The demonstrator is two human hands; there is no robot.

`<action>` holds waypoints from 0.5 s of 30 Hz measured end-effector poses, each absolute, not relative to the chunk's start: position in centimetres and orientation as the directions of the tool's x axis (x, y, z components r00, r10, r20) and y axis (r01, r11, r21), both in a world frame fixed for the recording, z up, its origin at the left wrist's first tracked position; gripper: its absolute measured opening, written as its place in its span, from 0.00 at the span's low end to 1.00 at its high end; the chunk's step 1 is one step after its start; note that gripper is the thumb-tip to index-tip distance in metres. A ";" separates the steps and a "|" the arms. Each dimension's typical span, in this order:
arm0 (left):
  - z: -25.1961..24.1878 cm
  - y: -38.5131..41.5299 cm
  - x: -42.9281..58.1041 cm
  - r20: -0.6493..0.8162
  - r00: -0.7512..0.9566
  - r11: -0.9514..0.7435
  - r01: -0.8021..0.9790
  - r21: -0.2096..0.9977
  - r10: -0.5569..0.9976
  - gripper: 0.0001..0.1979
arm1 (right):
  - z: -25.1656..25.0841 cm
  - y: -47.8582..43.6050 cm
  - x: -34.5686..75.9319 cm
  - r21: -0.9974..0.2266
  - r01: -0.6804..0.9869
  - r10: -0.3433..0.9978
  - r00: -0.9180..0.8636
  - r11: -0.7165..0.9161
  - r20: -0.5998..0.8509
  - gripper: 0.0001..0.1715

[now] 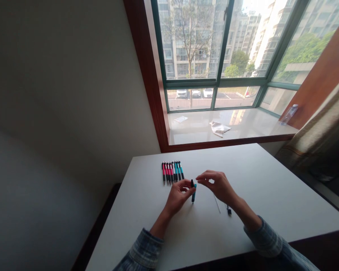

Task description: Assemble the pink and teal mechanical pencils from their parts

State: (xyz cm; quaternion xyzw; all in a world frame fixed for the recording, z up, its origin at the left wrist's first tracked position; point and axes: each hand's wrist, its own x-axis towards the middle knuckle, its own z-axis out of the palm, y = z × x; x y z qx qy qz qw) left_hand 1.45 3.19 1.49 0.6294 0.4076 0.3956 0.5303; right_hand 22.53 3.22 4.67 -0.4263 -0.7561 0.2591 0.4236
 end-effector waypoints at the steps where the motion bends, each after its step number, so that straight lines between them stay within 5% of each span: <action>1: 1.5 3.2 1.4 0.074 0.356 -0.114 0.092 0.989 0.931 0.14 | 4.9 3.3 22.4 -0.751 0.415 0.856 -0.305 0.514 0.417 0.10; 11: 1.9 3.0 1.4 0.097 0.350 -0.136 0.089 0.987 0.932 0.15 | 5.9 3.0 21.9 -0.763 0.415 0.848 -0.421 0.496 0.321 0.18; 15: 1.7 3.1 1.4 0.110 0.323 -0.146 0.090 0.985 0.940 0.15 | 5.5 2.9 23.2 -0.700 0.569 0.902 -0.284 0.432 0.325 0.12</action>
